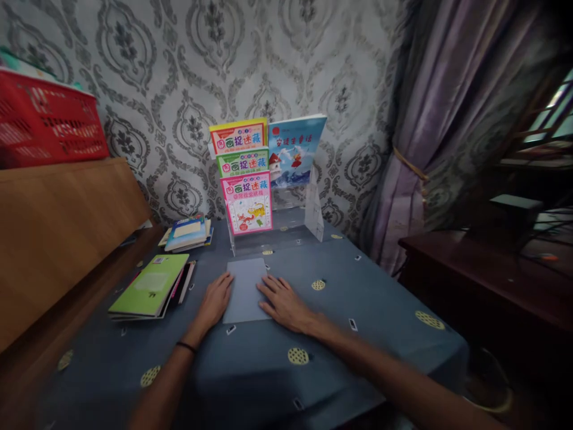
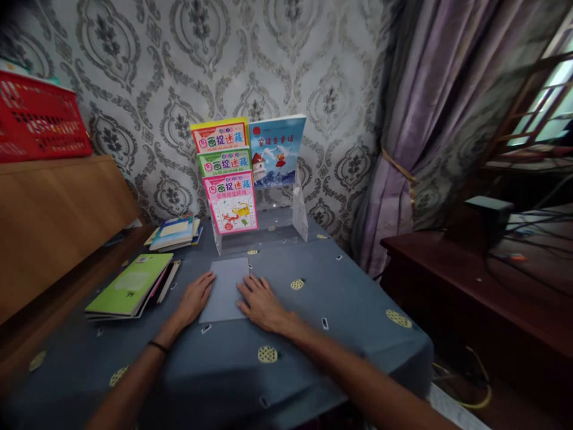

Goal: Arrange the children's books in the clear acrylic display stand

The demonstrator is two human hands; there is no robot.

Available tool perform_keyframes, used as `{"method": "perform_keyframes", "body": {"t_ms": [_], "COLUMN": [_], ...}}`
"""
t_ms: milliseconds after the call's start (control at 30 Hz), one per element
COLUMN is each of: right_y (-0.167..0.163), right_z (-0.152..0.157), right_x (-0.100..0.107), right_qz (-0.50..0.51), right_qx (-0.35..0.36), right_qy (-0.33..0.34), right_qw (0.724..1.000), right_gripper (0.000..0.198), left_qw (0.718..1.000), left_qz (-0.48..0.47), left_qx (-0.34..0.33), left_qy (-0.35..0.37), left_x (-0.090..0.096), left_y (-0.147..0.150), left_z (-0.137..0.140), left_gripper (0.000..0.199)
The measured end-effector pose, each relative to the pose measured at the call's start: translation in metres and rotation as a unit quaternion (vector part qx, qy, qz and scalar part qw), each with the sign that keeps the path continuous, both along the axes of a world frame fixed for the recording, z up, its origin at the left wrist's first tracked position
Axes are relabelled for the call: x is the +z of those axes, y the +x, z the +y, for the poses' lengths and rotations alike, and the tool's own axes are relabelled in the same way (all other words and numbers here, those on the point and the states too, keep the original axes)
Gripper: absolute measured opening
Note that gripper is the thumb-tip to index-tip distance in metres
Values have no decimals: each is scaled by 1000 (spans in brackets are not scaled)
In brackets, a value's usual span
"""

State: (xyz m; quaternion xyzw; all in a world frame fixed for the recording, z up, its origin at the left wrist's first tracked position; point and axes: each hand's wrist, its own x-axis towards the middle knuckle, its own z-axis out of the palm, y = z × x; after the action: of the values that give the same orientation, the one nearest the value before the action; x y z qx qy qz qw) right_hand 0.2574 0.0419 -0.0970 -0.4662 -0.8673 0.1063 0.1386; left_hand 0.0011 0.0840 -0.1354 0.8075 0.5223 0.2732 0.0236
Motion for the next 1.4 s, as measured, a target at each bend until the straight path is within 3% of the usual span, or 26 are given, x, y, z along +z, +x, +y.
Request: {"method": "perform_keyframes", "body": {"t_ms": [167,367,633,933,1267,1400], "right_y": [18,27,21,27,28,28], "right_z": [-42,-69,-74,-68,-61,-62], "right_x": [-15,-18,1,-13,-26,-29], "right_qz": [22,13,3,59,81,90], "right_qx": [12,8,-22,-18,-12,-22], "right_qy": [18,49,26,72,107,124], "right_qw": [1000,999,999,995,991,988], "right_gripper": [52,49,49,45,37,35], "left_qw": [999,999,998,994,994,994], "left_qz": [21,28,47,83,104,104], "left_qx": [-6,-18,1,3,-6,-40], "left_qy": [-35,-6,44,75,26,21], "left_x": [2,-9,-15,-8,9,10], "left_y": [-7,-20,-20,-15,-17,-20], "left_z": [-13,-39,-55,-56,-63,-66], "left_gripper": [43,43,41,40,37,43]}}
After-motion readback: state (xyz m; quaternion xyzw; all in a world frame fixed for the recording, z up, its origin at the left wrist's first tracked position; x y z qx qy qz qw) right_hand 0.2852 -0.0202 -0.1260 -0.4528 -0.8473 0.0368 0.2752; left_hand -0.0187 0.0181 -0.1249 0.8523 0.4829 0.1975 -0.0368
